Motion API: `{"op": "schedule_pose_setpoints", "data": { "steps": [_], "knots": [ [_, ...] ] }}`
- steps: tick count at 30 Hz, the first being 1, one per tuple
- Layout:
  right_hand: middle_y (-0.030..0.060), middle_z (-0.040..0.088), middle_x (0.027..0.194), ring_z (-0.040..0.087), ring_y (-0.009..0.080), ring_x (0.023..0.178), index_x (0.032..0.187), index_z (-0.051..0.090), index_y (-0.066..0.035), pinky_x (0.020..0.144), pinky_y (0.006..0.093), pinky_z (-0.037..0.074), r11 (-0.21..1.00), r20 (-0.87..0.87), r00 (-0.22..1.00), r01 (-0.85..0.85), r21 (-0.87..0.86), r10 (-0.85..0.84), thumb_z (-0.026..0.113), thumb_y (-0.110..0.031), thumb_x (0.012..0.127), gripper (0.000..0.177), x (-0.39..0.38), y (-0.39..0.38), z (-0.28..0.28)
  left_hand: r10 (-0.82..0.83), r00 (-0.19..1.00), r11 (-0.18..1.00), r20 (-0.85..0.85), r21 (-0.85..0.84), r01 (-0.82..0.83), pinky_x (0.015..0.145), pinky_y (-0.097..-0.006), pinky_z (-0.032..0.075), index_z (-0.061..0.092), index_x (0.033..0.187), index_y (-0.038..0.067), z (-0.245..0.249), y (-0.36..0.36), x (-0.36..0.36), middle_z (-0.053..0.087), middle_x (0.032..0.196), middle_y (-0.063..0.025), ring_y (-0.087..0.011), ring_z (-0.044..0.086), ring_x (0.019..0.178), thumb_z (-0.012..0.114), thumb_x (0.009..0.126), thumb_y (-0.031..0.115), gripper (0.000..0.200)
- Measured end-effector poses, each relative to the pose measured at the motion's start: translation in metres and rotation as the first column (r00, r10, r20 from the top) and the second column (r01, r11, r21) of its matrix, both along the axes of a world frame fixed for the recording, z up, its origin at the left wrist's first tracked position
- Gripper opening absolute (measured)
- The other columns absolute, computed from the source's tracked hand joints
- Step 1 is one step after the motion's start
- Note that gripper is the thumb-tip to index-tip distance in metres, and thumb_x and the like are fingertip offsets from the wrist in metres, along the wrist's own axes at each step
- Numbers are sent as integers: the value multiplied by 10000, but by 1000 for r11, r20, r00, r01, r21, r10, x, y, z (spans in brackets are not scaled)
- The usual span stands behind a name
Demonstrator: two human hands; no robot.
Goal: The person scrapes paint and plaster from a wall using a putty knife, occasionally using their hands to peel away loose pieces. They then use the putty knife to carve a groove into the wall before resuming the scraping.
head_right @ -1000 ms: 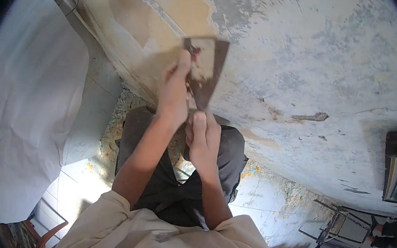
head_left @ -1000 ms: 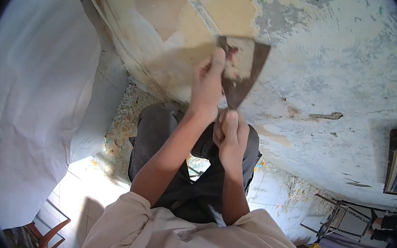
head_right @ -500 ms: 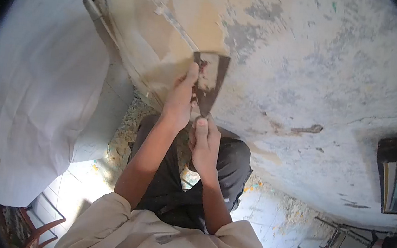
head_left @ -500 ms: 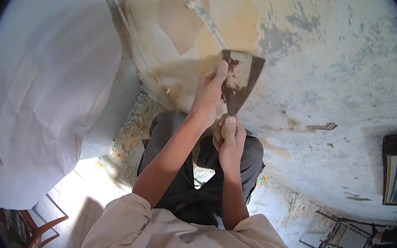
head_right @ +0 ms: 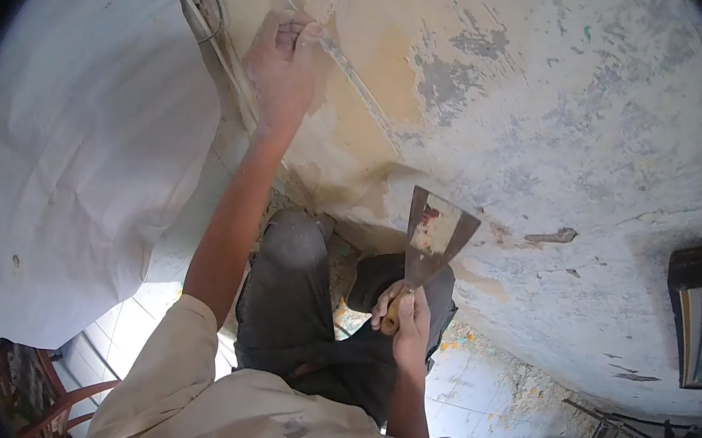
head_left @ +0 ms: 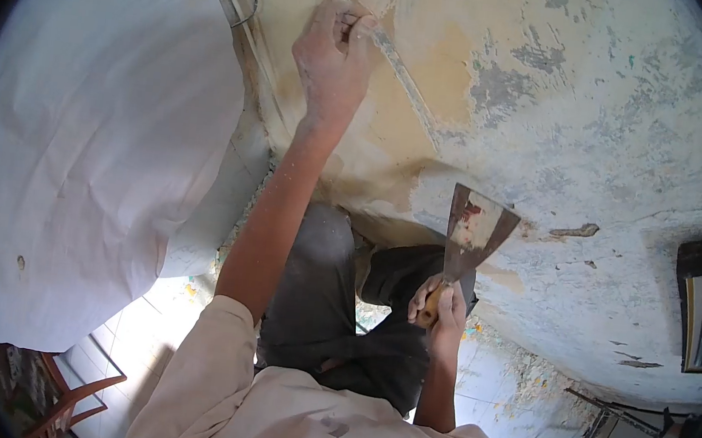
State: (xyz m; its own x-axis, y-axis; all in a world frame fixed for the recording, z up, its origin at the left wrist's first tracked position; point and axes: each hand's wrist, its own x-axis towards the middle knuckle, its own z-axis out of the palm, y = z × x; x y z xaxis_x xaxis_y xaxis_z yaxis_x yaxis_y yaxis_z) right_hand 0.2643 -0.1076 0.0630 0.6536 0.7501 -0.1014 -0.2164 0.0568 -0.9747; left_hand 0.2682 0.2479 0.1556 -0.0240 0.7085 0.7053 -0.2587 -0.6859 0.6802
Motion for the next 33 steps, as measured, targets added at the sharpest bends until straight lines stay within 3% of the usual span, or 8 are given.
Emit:
{"op": "schedule_pose_setpoints", "data": {
  "steps": [8, 12, 13, 16, 17, 21, 25, 33],
  "knots": [
    [96, 489, 770, 490, 233, 739, 907, 497, -50, 721, 375, 447, 874, -336, 935, 67, 481, 113, 534, -429, 1003, 393, -17, -18, 19, 136, 945, 991, -296, 54, -126, 782, -308, 511, 660, 1056, 6, -26, -64, -49, 669, 994, -83, -186, 640, 875, 680, 918, 114, 176],
    [78, 537, 930, 547, 285, 983, 987, 503, -96, 875, 403, 451, 760, -644, 753, 336, 557, 139, 438, -375, 1053, 294, -21, -3, 51, -251, 893, 940, -373, -315, 133, 831, -316, 477, 663, 1023, 5, -70, -206, -99, 639, 1031, -88, -192, 599, 957, 647, 943, 109, 132],
    [99, 596, 1029, 567, 310, 1096, 1051, 550, -85, 986, 451, 457, 699, -661, 723, 366, 614, 201, 434, -365, 1061, 303, -18, -2, 50, -271, 868, 954, -416, -234, 185, 831, -322, 470, 659, 1020, -1, -77, -233, -114, 624, 998, -87, -195, 589, 935, 628, 957, 119, 139],
    [123, 619, 1120, 558, 331, 1185, 1099, 587, -77, 1077, 491, 429, 605, -676, 701, 442, 662, 228, 438, -368, 1061, 329, -16, 1, 58, -346, 847, 935, -403, -72, 348, 818, -331, 454, 651, 1020, -13, -83, -284, -137, 580, 940, -97, -217, 557, 890, 586, 985, 153, 181],
    [142, 616, 1171, 540, 328, 1227, 1116, 606, -68, 1108, 497, 413, 559, -675, 678, 452, 695, 291, 446, -374, 1058, 351, -13, 1, 61, -478, 787, 879, -391, -202, 433, 823, -346, 447, 657, 1105, -10, -77, -296, -142, 540, 1031, -130, -246, 547, 930, 583, 1000, 284, 321],
    [176, 595, 1239, 488, 341, 1291, 1115, 607, -62, 1109, 505, 407, 525, -628, 706, 416, 742, 328, 421, -408, 1060, 397, -21, 3, 74, -318, 675, 884, -666, 50, 466, 815, -370, 425, 632, 1306, 63, -47, -290, -144, 415, 1146, -142, -260, 467, 983, 505, 981, 567, 613],
    [210, 509, 1381, 403, 359, 1371, 1130, 605, -57, 1126, 522, 379, 487, -563, 744, 365, 793, 359, 370, -451, 1062, 464, -28, 2, 88, -117, 546, 840, -830, 211, 500, 807, -359, 389, 653, 1330, 216, -18, -292, -147, 359, 1036, -86, -252, 393, 958, 548, 935, 608, 566],
    [261, 321, 1525, 262, 374, 1461, 1223, 572, -48, 1160, 551, 306, 278, -324, 818, 210, 937, 475, 293, -505, 1063, 559, -28, -4, 105, -145, 588, 820, -796, 236, 521, 810, -354, 412, 717, 1238, 190, 7, -315, -162, 330, 1031, -71, -237, 396, 940, 696, 888, 408, 413]
  ]
}}
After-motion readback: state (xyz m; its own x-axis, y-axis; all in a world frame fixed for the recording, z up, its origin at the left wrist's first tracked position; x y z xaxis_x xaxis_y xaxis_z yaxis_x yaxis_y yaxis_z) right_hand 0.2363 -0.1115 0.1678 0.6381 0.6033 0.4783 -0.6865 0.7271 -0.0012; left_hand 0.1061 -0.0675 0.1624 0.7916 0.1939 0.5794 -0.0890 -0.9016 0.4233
